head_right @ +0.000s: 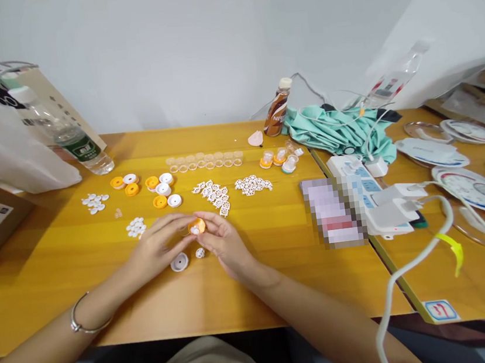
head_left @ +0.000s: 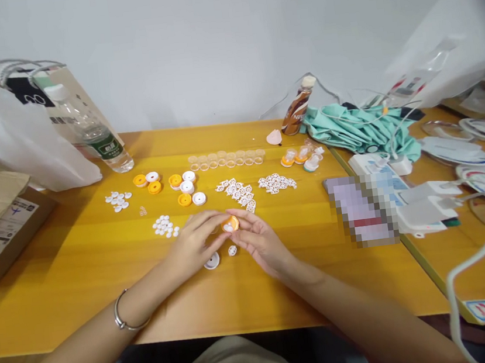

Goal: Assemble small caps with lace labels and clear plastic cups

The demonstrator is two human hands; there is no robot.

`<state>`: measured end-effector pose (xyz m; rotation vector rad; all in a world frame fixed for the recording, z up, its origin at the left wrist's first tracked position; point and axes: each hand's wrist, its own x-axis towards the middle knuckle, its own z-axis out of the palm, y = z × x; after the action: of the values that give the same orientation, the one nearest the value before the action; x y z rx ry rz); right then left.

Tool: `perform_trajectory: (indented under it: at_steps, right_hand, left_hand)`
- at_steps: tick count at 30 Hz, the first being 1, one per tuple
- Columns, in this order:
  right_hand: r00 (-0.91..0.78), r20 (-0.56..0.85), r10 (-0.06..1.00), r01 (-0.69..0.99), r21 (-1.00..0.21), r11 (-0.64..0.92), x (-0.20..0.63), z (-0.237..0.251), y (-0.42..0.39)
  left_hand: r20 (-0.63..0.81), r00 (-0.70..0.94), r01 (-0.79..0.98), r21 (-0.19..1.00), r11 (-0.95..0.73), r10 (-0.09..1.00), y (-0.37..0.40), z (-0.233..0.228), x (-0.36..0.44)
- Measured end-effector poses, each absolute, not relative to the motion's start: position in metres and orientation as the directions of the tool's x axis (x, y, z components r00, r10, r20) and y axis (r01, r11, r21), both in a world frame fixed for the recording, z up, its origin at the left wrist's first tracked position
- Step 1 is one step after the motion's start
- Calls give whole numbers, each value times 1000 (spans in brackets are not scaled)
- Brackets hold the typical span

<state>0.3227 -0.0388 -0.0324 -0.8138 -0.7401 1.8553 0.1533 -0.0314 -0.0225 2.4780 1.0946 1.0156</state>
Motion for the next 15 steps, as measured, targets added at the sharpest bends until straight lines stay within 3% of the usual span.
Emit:
perform_trajectory:
  at_steps: [15]
  right_hand:
    - [-348, -353, 869, -430, -763, -482, 332, -29, -30]
  left_hand:
    - [520, 490, 504, 486, -715, 699, -30, -19, 145]
